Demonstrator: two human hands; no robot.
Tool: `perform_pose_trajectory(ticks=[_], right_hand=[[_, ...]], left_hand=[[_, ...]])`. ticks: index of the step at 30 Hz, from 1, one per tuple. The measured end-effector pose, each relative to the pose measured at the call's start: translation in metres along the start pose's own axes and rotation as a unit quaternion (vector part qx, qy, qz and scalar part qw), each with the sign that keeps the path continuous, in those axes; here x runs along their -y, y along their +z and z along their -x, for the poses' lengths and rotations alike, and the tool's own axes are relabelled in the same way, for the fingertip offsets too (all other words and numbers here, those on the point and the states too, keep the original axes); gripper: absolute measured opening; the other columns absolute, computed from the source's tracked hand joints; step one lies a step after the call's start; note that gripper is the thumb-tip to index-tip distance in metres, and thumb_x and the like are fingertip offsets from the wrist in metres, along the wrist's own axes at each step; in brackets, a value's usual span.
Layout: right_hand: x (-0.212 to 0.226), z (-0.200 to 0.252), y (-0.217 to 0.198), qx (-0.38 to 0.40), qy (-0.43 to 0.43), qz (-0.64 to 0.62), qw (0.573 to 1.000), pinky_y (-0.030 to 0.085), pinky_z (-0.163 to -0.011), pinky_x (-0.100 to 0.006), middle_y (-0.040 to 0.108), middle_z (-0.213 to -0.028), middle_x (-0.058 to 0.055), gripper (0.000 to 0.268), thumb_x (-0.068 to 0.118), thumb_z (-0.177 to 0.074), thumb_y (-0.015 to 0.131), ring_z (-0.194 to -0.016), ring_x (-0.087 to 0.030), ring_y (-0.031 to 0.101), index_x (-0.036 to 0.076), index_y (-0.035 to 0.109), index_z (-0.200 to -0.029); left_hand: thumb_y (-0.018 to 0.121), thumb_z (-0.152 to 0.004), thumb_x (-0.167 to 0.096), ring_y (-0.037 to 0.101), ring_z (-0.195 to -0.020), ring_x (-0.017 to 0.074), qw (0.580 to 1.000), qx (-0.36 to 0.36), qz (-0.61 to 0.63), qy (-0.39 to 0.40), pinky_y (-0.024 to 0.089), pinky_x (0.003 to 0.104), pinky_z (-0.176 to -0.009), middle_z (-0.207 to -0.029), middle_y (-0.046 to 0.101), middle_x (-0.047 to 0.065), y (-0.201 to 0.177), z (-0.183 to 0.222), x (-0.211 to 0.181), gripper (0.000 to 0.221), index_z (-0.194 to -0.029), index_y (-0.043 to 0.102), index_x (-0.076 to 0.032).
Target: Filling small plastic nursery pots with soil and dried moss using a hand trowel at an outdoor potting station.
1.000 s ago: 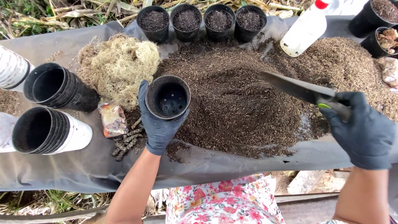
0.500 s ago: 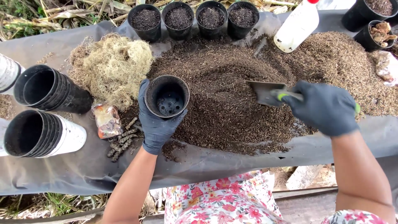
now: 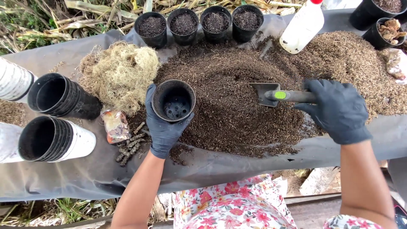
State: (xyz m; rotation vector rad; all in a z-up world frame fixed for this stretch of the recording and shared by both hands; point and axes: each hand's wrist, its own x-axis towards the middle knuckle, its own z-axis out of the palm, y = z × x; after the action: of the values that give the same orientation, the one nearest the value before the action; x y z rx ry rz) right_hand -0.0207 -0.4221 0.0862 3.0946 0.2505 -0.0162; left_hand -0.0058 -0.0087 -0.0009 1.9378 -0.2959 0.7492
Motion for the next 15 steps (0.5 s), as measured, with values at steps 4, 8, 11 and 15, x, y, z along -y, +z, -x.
perform_pose_trajectory(ticks=[4, 8, 11, 15], right_hand=[[-0.031, 0.014, 0.061, -0.24, -0.054, 0.113, 0.963, 0.046, -0.077, -0.038, 0.063, -0.094, 0.005, 0.036, 0.051, -0.096, 0.07, -0.083, -0.021, 0.061, 0.034, 0.069, -0.128], [-0.037, 0.007, 0.078, -0.325, -0.08, 0.015, 0.942, 0.048, -0.067, -0.03, 0.072, -0.086, 0.007, 0.028, 0.033, -0.093, 0.083, -0.072, -0.016, 0.064, 0.031, 0.081, -0.121], [-0.037, 0.003, 0.071, -0.294, -0.068, -0.01, 0.953, 0.042, -0.063, -0.031, 0.067, -0.079, 0.007, 0.025, 0.043, -0.093, 0.084, -0.069, -0.017, 0.061, 0.031, 0.082, -0.115], [-0.037, 0.0, 0.057, -0.293, -0.087, -0.013, 0.952, 0.046, -0.065, -0.032, 0.07, -0.084, 0.005, 0.027, 0.043, -0.094, 0.084, -0.072, -0.018, 0.062, 0.027, 0.082, -0.115]], left_hand=[[0.096, -0.073, -0.031, 0.038, -0.153, 0.0398, 1.0, 0.007, -0.003, 0.006, 0.029, 0.048, -0.132, -0.159, 0.041, 0.023, 0.003, 0.0, 0.001, 0.108, -0.155, 0.031, -0.003], [0.099, -0.068, -0.025, 0.044, -0.149, 0.038, 0.999, 0.028, 0.033, -0.018, 0.031, 0.048, -0.131, -0.158, 0.043, 0.02, 0.004, -0.001, -0.004, 0.116, -0.157, 0.027, -0.006], [0.095, -0.073, -0.027, 0.04, -0.151, 0.0376, 0.995, 0.032, 0.095, -0.008, 0.029, 0.049, -0.132, -0.159, 0.039, 0.019, 0.009, 0.001, 0.005, 0.11, -0.157, 0.026, -0.006], [0.093, -0.077, -0.026, 0.036, -0.153, 0.0384, 0.993, 0.04, 0.109, 0.001, 0.026, 0.051, -0.134, -0.16, 0.034, 0.02, 0.009, 0.001, 0.006, 0.105, -0.156, 0.026, -0.009]])
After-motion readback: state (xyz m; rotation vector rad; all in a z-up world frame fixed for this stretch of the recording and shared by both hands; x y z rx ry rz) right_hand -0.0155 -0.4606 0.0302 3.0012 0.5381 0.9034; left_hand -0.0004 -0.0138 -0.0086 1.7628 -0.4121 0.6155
